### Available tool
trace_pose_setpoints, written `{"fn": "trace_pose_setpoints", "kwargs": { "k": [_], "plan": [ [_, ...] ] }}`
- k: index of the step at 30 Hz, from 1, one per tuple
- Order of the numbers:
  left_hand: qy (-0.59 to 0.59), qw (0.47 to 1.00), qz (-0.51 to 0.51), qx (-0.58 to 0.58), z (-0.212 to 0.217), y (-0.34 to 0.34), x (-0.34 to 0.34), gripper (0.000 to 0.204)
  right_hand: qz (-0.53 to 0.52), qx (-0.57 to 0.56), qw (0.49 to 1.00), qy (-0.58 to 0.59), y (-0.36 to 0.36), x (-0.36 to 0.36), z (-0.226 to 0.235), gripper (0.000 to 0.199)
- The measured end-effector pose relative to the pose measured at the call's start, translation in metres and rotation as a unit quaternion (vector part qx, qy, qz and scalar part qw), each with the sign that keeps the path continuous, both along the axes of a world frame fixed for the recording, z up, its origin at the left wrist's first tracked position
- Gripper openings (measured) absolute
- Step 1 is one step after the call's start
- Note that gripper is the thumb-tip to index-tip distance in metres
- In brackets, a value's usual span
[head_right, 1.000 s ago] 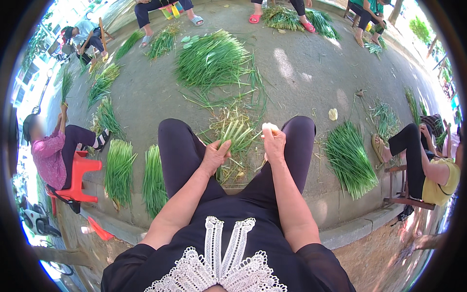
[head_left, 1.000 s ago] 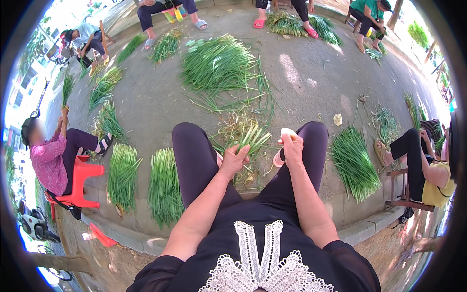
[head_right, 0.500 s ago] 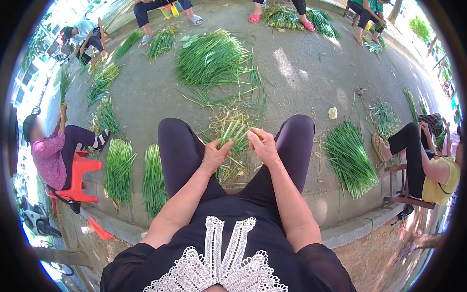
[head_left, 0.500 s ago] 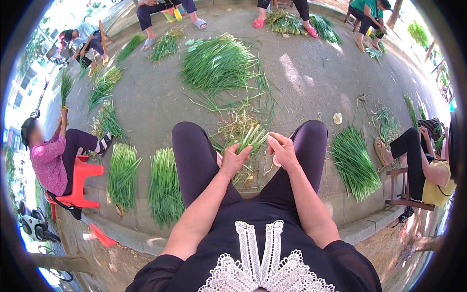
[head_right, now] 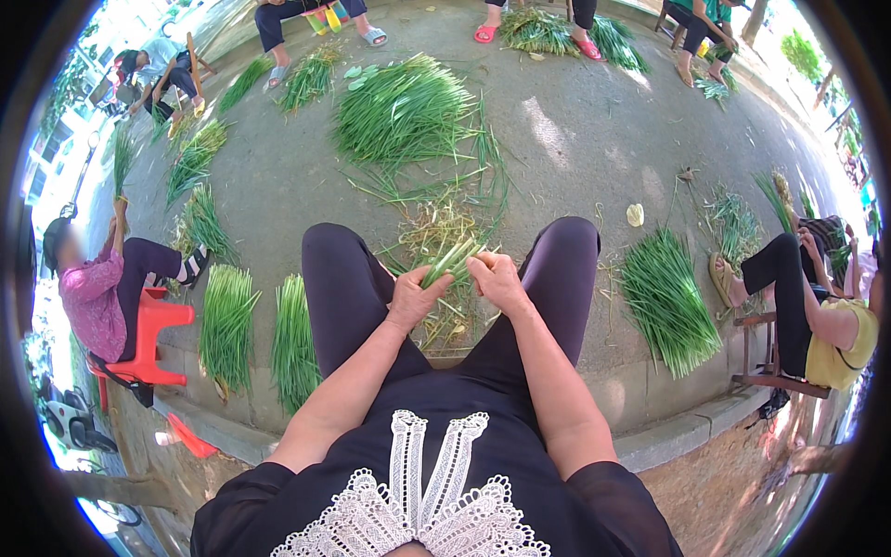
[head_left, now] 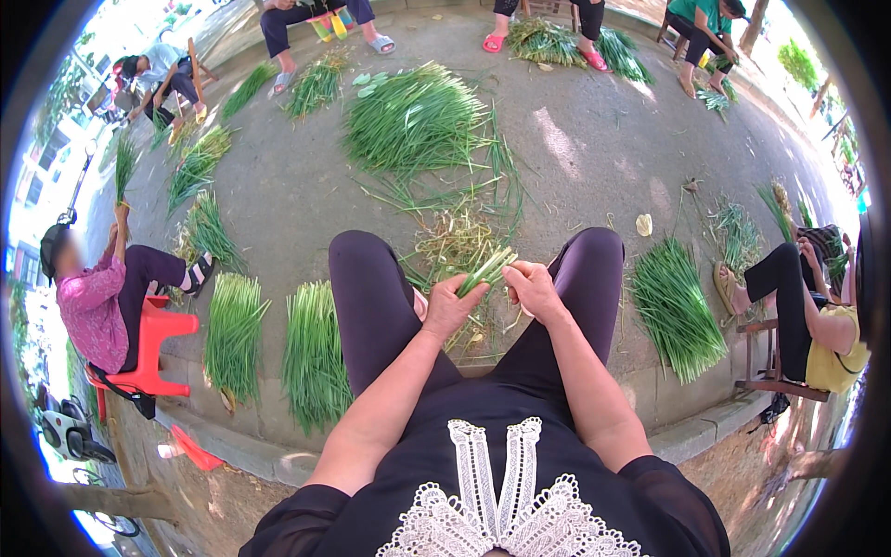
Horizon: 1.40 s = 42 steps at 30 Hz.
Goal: The person cleans scallions by hand, peeling away the outer layers and removing the roots while sitting outdoors with other people.
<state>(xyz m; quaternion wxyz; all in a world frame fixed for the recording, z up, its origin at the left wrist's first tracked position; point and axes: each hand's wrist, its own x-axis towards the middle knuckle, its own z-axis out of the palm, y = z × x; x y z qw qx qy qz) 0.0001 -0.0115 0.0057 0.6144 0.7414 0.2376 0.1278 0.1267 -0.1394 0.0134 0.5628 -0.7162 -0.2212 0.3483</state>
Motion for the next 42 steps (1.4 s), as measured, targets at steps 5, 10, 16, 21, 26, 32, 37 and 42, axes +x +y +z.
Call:
{"fn": "trace_pose_setpoints", "kwargs": {
  "k": [5,10,16,21,26,32,37,42],
  "plan": [
    [-0.005,1.0,-0.001,-0.011,0.004,-0.002,0.0,0.02,-0.012,-0.002,1.0,-0.023,0.002,-0.003,-0.007,0.024],
    [-0.009,1.0,0.016,-0.024,0.007,-0.002,0.0,0.018,0.122,-0.006,0.992,-0.023,-0.001,-0.007,-0.004,0.023],
    [0.004,0.999,0.042,-0.019,0.003,-0.001,-0.001,0.022,0.115,-0.039,0.991,0.053,0.0,-0.013,0.013,0.022],
    [0.014,0.998,0.042,0.038,0.008,-0.003,0.0,0.021,0.04,-0.049,0.989,0.137,0.004,-0.009,0.011,0.023],
    [-0.072,0.976,0.024,0.205,-0.001,-0.003,0.002,0.019,0.027,-0.062,0.991,0.117,0.007,-0.01,0.005,0.027],
    [-0.048,0.96,0.025,0.275,0.008,-0.007,0.002,0.018,0.02,-0.06,0.992,0.112,0.008,-0.012,0.004,0.03],
    [-0.064,0.971,0.031,0.227,0.003,-0.006,0.002,0.019,0.016,-0.036,0.996,0.074,0.007,-0.009,-0.004,0.028],
    [-0.048,0.989,0.045,0.135,0.006,-0.006,0.001,0.022,-0.02,0.026,0.99,0.141,0.006,-0.008,0.001,0.027]
  ]
}}
